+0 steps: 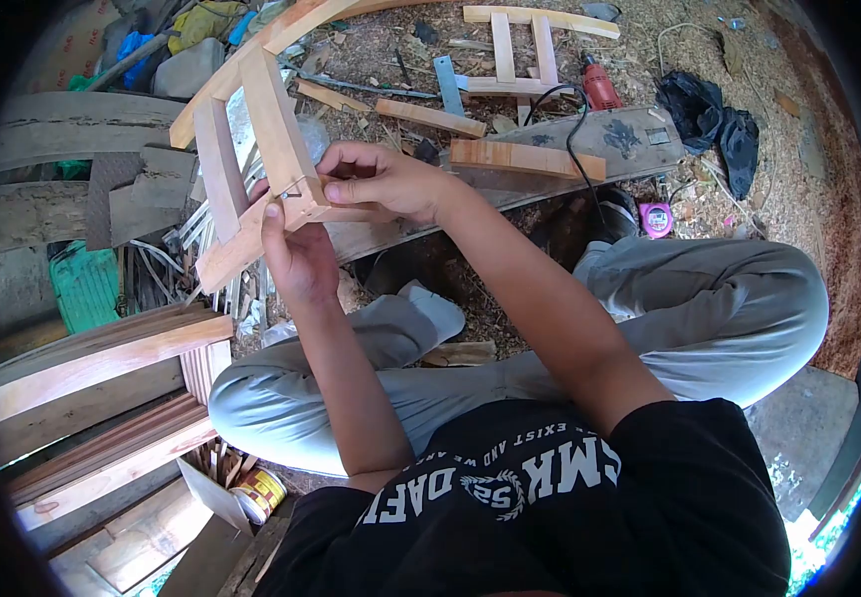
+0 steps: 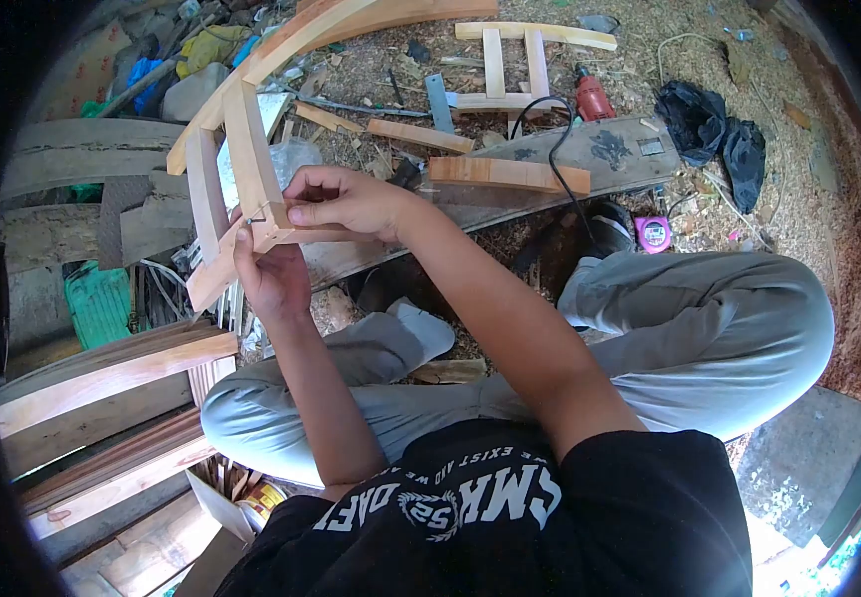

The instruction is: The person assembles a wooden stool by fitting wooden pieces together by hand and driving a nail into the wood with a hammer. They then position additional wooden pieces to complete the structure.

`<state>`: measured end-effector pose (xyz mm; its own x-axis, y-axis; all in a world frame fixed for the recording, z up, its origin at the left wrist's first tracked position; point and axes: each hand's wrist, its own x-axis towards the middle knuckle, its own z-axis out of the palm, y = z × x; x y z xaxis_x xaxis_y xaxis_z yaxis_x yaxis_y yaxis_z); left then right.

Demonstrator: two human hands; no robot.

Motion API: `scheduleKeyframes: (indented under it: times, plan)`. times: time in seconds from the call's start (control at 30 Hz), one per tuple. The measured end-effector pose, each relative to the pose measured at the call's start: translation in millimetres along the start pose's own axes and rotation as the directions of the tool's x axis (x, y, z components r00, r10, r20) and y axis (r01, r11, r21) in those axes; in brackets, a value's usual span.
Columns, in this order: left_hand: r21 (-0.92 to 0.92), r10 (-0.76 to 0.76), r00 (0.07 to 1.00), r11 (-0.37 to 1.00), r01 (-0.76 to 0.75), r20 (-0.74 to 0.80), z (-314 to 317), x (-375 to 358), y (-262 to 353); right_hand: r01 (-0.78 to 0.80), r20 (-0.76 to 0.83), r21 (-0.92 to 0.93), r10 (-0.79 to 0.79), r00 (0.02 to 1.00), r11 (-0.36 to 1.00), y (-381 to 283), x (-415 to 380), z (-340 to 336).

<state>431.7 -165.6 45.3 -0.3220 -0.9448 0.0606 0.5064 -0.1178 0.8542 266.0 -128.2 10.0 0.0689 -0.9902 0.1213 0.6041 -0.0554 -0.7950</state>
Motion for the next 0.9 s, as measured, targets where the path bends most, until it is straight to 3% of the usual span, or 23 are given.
scheduleKeyframes:
  times: [0.17,0.4,0.47,0.57,0.9]
  plan:
    - [-0.001,0.004,1.000,1.000,-0.004,0.007,-1.8,0.6,-0.6,-0.047,0.108,-0.040,0.051,0.993,0.998,-11.7,4.1,-5.4]
    - [0.014,0.003,1.000,1.000,-0.003,-0.003,3.6,0.1,1.1,-0.009,0.049,-0.089,0.014,0.999,0.996,-2.3,-2.7,-4.7]
    - [0.013,0.003,1.000,1.000,-0.003,-0.003,7.1,-0.7,2.6,0.263,0.000,-0.376,-0.284,0.959,0.888,-1.8,-13.2,1.3]
    - [0.014,-0.029,1.000,0.999,0.029,0.003,10.8,-3.7,3.7,0.228,-0.077,-0.449,-0.291,0.954,0.864,-5.7,-17.8,11.5]
    - [0.008,-0.013,1.000,1.000,0.013,0.011,5.7,1.4,1.1,0.170,-0.103,-0.416,-0.232,0.967,0.893,-7.7,-15.2,10.0]
